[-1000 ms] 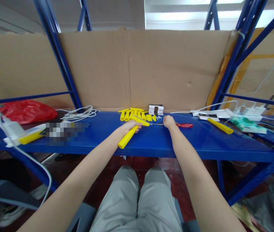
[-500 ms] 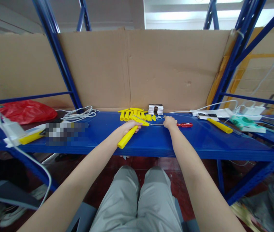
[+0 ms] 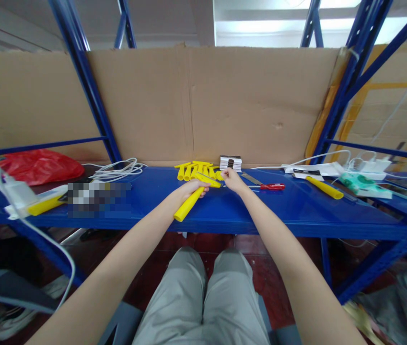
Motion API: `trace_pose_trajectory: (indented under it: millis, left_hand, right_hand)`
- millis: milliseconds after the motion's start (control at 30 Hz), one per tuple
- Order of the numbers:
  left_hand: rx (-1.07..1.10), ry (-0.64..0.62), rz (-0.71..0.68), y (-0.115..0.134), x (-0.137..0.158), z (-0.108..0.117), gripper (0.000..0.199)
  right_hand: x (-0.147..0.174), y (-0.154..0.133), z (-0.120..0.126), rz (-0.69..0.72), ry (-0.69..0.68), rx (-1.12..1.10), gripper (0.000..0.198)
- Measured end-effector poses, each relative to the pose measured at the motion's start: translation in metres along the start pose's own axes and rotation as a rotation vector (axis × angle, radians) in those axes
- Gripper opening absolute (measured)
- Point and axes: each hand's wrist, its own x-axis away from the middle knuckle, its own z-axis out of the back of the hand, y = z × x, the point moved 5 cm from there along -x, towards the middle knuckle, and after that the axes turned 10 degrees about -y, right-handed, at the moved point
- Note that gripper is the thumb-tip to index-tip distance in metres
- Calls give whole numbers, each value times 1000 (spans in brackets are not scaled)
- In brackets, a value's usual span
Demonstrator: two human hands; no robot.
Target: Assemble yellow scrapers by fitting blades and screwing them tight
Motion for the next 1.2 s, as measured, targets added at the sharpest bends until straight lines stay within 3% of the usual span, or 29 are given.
trace_pose_trajectory:
  millis: [167, 300, 667, 1000, 1200]
  left_hand:
    - [14, 6, 4, 1, 0, 1, 15]
    - [50, -9, 4, 0, -2, 2, 11]
    - [142, -94, 14, 4, 5, -3, 14]
    - [96, -30, 4, 0, -2, 2, 10]
    - [63, -23, -19, 1, -2, 1, 9]
  right_hand:
    - [9, -13, -17, 10, -193, -212, 22]
    - [15, -15, -19, -27, -241, -284, 27]
    - [19, -18, -25, -112, -295, -490, 19]
    - [18, -15, -27, -116, -285, -439, 14]
    - [14, -13, -25, -72, -210, -362, 17]
